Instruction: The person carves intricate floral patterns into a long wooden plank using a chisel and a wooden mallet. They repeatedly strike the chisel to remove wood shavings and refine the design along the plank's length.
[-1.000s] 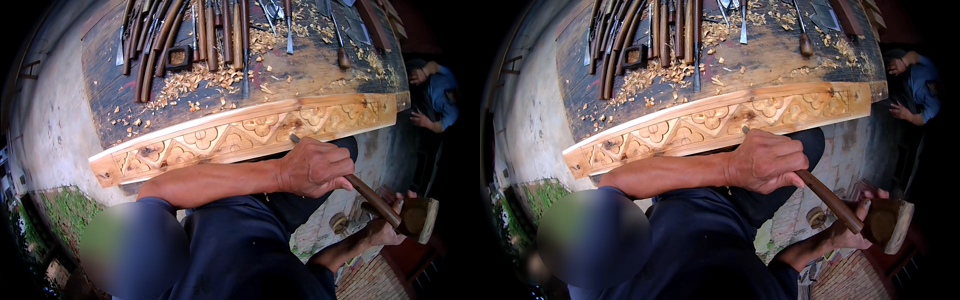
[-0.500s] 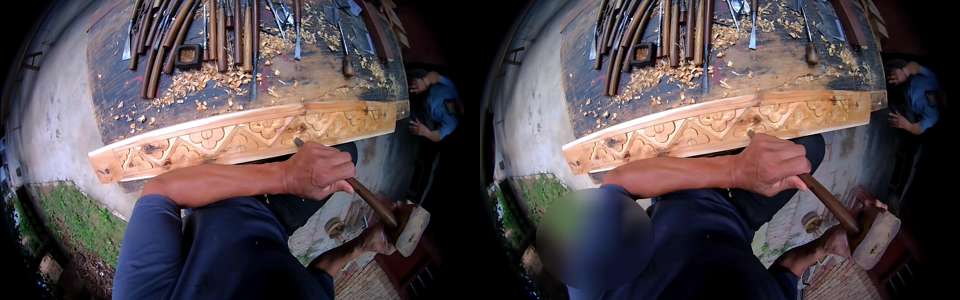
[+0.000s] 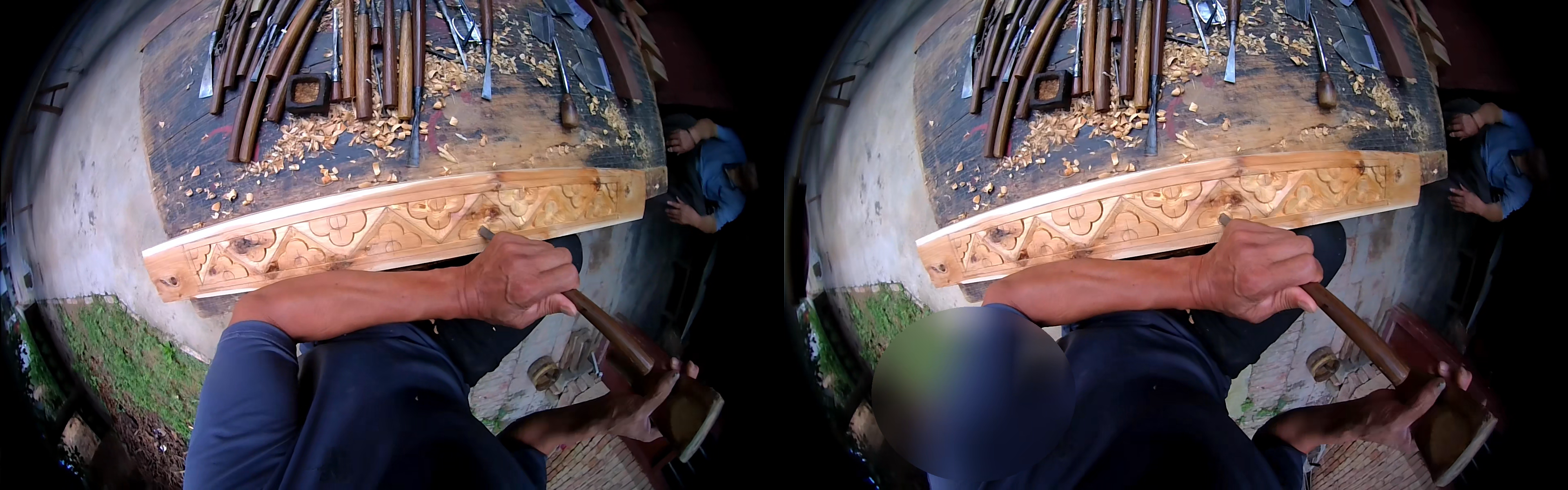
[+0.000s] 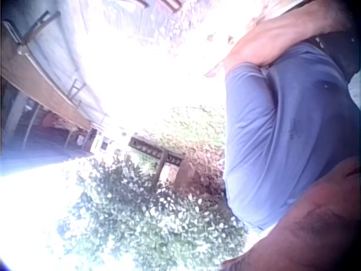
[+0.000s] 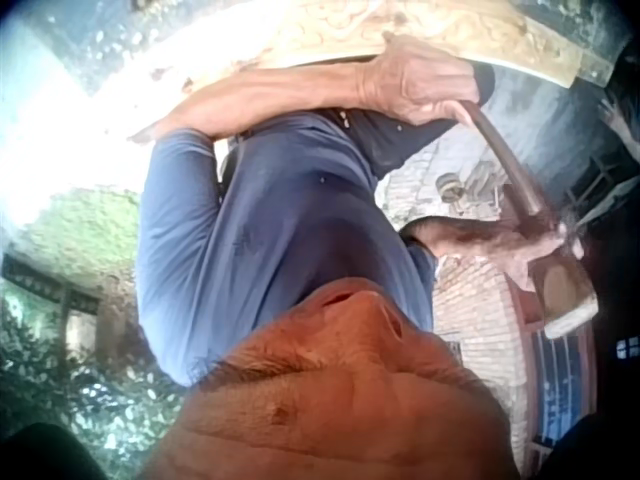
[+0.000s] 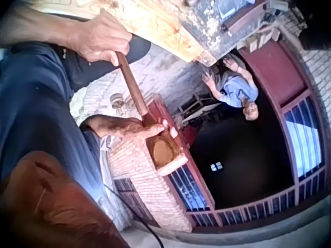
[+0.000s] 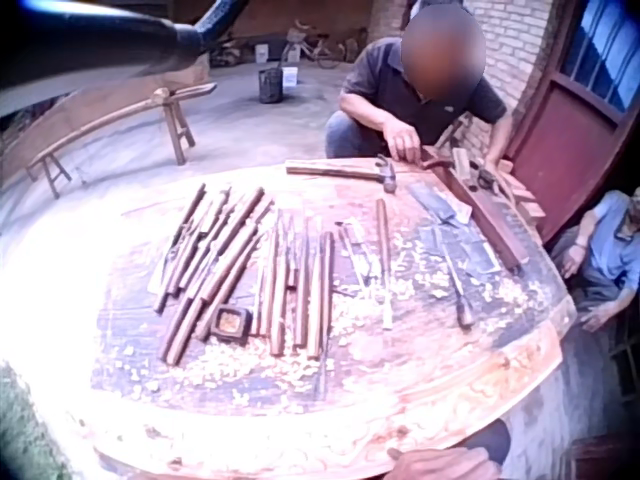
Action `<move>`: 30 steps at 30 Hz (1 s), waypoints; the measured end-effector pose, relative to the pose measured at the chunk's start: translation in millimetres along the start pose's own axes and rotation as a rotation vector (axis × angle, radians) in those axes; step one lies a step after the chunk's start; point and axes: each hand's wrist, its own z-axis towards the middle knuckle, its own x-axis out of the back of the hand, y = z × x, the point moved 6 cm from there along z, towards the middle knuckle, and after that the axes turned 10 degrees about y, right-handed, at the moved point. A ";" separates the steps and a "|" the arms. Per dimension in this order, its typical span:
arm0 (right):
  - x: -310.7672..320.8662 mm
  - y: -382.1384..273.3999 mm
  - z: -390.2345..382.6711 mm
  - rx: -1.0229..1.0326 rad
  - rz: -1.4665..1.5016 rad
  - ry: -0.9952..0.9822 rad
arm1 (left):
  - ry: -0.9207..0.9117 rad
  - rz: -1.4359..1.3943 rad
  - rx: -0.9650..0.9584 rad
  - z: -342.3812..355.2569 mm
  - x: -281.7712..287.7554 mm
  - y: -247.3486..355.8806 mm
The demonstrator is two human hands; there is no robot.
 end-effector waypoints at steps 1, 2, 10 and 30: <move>-2.7 0.4 -1.4 0.006 0.029 0.006 | 0.006 -0.002 -0.002 -0.4 0.3 -0.3; -2.4 -0.7 -3.8 0.086 -0.025 -0.027 | 0.009 -0.003 -0.001 0.3 0.7 -0.3; -4.3 5.7 -7.5 0.137 -0.026 -0.170 | 0.047 0.039 -0.018 1.6 2.7 1.3; -19.8 55.4 -97.3 -0.644 -0.088 -0.392 | -0.447 0.130 0.625 42.6 74.9 -38.6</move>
